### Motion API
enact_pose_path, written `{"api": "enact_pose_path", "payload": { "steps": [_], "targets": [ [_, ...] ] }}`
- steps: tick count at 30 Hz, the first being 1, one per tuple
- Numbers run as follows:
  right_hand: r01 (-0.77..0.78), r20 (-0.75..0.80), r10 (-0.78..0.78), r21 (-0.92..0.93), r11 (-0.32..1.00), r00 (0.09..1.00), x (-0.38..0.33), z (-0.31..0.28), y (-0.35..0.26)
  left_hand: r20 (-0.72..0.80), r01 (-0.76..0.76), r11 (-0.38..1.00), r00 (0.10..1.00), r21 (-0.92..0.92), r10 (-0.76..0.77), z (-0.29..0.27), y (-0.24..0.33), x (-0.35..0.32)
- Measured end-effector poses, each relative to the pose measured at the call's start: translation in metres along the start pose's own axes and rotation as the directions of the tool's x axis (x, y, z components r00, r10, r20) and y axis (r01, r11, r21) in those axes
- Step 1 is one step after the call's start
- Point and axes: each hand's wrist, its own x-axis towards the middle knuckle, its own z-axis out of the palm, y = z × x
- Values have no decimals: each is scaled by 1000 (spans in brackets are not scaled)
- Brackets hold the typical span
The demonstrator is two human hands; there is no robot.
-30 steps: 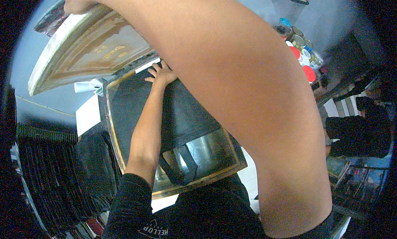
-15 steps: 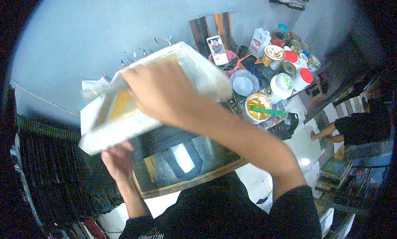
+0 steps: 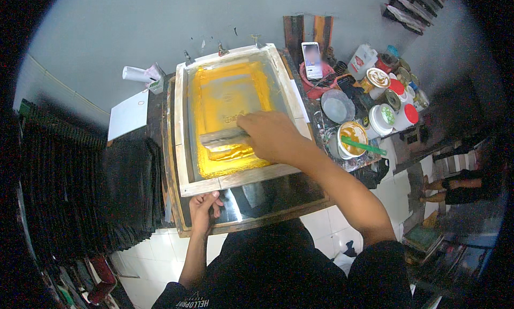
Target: The person positions black tote bags one by one onto a flat board, lowers a screen printing frame, and applies gold ink across the screen using a squeegee.
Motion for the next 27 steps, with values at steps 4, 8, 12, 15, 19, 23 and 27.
{"api": "enact_pose_path", "payload": {
  "steps": [4, 8, 12, 15, 19, 23, 27],
  "targets": [
    [89, 128, -89, 1, 996, 988, -28, 14, 0, -16, 14, 1000, 1000, 21, -14, -2, -3, -1],
    [169, 37, -165, -127, 977, 986, -24, 40, -3, -11, 12, 1000, 1000, -15, -12, -3, -10, 1],
    [129, 86, -117, -146, 981, 989, 46, 48, 37, -58, 52, 998, 997, -17, -53, -1, -3, -3],
    [38, 125, -3, -280, 959, 992, 116, 56, 90, -25, 62, 995, 998, -73, -64, -1, -1, 1],
    [13, 237, 41, -225, 974, 971, 201, 27, 130, 83, 203, 946, 979, -251, -188, -20, -4, 1],
    [-58, 239, 97, -167, 984, 966, 233, 11, 129, 122, 271, 879, 963, -393, -242, -21, 6, -10],
    [-42, 97, 72, -276, 960, 993, 227, 43, 137, 306, 210, 965, 940, -159, -154, -29, 32, -5]
  ]
}}
